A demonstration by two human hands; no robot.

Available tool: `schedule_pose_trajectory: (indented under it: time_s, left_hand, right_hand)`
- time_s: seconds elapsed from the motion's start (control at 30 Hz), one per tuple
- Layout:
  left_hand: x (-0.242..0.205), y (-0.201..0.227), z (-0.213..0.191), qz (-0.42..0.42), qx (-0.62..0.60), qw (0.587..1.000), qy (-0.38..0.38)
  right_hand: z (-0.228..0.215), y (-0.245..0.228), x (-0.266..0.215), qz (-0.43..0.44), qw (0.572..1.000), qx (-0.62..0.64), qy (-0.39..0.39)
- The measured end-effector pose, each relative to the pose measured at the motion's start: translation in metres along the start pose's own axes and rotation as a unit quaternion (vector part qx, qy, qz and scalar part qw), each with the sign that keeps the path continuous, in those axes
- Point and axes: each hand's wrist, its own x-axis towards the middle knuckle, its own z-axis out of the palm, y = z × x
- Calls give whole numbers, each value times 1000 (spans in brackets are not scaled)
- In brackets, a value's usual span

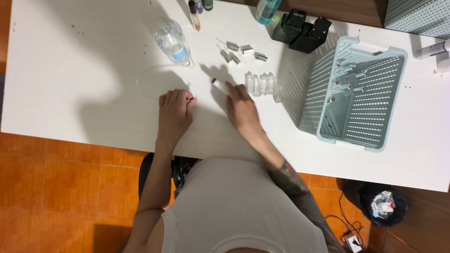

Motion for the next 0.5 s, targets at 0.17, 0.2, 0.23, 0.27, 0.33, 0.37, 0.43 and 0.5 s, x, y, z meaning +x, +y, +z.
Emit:
schedule_pose_trajectory:
  time_s: [0.17,0.2,0.23,0.27,0.33,0.37,0.43,0.5]
  left_hand:
    - [5,27,-36,-27,-82,996,25]
    - [10,32,-41,-22,-116,992,41]
    - [10,38,-45,-20,-150,987,54]
    - [15,44,-50,-27,-150,987,52]
    - [22,53,-59,20,-163,983,77]
    - [21,54,-55,9,-162,984,71]
    - [30,56,-46,66,-162,977,125]
    - [31,62,-46,70,-204,968,131]
  right_hand:
    - [-76,-17,-22,-31,988,146,51]
    - [-81,-12,-27,-24,984,163,68]
    - [-85,-7,-35,-16,980,181,79]
    - [-97,-14,-35,-15,980,182,73]
    - [-118,-27,-37,-60,975,178,121]
    - [-120,-26,-41,-55,975,182,111]
    - [-128,-22,-44,-73,976,162,125]
    - [-129,-25,-45,-91,972,165,143]
